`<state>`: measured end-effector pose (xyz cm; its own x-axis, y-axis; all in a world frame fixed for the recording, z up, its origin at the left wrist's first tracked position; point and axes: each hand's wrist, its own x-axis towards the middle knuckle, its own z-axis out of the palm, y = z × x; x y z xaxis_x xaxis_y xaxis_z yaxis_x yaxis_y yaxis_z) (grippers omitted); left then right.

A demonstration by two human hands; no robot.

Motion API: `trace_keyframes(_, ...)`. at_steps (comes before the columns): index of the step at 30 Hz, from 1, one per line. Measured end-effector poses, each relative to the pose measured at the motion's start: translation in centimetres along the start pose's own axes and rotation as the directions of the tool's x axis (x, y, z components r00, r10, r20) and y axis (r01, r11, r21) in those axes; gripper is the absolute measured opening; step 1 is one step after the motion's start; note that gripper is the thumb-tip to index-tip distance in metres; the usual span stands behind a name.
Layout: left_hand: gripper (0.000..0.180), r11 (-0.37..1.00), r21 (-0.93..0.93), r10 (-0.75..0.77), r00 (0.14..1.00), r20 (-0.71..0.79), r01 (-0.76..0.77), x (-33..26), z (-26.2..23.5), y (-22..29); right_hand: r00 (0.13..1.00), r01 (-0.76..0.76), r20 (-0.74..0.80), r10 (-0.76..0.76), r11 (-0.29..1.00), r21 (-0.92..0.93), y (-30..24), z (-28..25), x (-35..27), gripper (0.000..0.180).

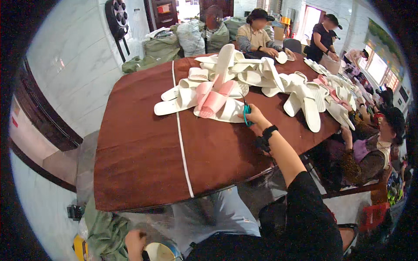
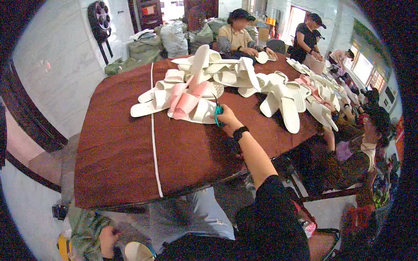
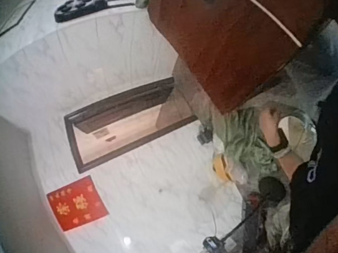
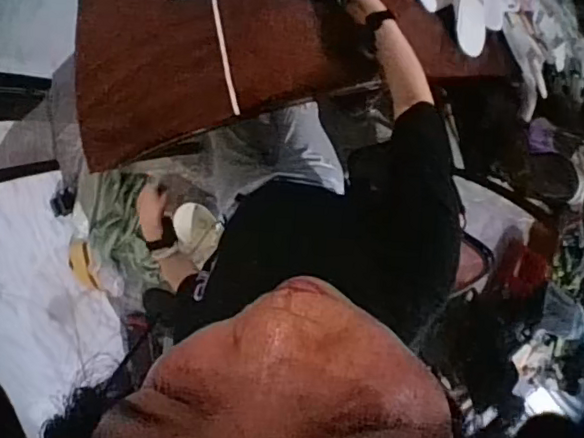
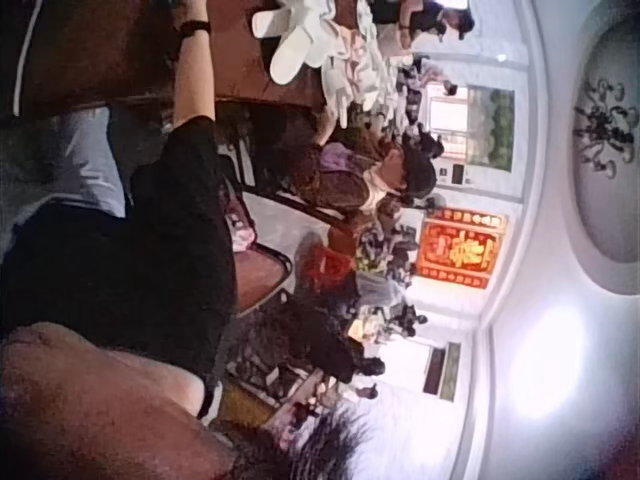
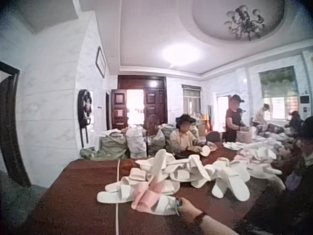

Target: Trimming excess material from rubber slippers using scissors in a factory setting.

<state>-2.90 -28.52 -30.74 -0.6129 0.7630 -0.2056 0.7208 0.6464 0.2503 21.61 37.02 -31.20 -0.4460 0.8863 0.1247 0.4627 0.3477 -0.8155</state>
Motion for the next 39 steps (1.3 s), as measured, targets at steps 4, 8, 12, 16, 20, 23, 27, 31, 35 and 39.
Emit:
trace_keyframes(4, 0.037, 0.948, -0.044, -0.317, 0.941, -0.122, 0.314, -1.6, 2.4, -5.6, 0.991, 0.070, 0.114, -0.068, 0.998, -0.009, 0.8, 1.7, -1.5, 0.063)
trace_keyframes(8, 0.037, 0.856, -0.511, -0.260, 0.919, -0.298, 0.076, -0.4, -1.3, 2.0, 0.965, 0.153, 0.196, -0.174, 0.981, 0.119, -3.8, 3.8, -9.2, 0.055)
trace_keyframes(12, 0.035, 0.478, -0.864, 0.010, 0.982, 0.189, 0.161, 4.1, -1.4, 10.4, 0.888, -0.025, 0.453, -0.071, 0.979, 0.202, -10.2, 4.5, -19.1, 0.059)
trace_keyframes(16, 0.053, 0.170, -0.976, 0.365, 0.911, 0.192, 0.138, 6.6, 1.8, 17.0, 0.801, -0.100, 0.592, -0.088, 0.956, 0.277, -13.9, 5.9, -26.8, 0.055)
trace_keyframes(20, 0.045, -0.081, -0.978, 0.320, 0.934, 0.156, 0.191, 6.7, 4.0, 19.2, 0.785, -0.015, 0.567, -0.249, 0.907, 0.420, -15.4, 7.7, -32.1, 0.057)
trace_keyframes(23, 0.043, -0.099, -0.970, 0.259, 0.947, 0.189, 0.221, 6.4, 5.3, 18.4, 0.752, 0.002, 0.590, -0.294, 0.896, 0.444, -16.7, 6.9, -33.1, 0.063)
trace_keyframes(27, 0.041, -0.266, -0.930, 0.061, 0.967, 0.248, 0.255, 5.6, 4.6, 16.9, 0.705, -0.073, 0.698, -0.124, 0.967, 0.246, -16.4, 3.6, -33.1, 0.067)
trace_keyframes(31, 0.040, -0.262, -0.959, -0.083, 0.987, 0.137, 0.111, 5.6, 4.6, 14.4, 0.619, -0.074, 0.785, 0.012, 0.996, 0.044, -14.8, 2.2, -32.9, 0.066)
trace_keyframes(35, 0.044, -0.182, -0.978, -0.088, 0.989, 0.119, 0.102, 5.8, 4.1, 14.9, 0.610, -0.066, 0.791, -0.050, 0.991, 0.113, -10.2, 4.2, -35.6, 0.060)
trace_keyframes(39, 0.040, -0.130, -0.984, -0.099, 0.985, 0.138, 0.125, 5.5, 4.2, 15.3, 0.565, -0.322, 0.823, 0.061, 0.935, 0.152, -9.6, 6.5, -36.2, 0.059)
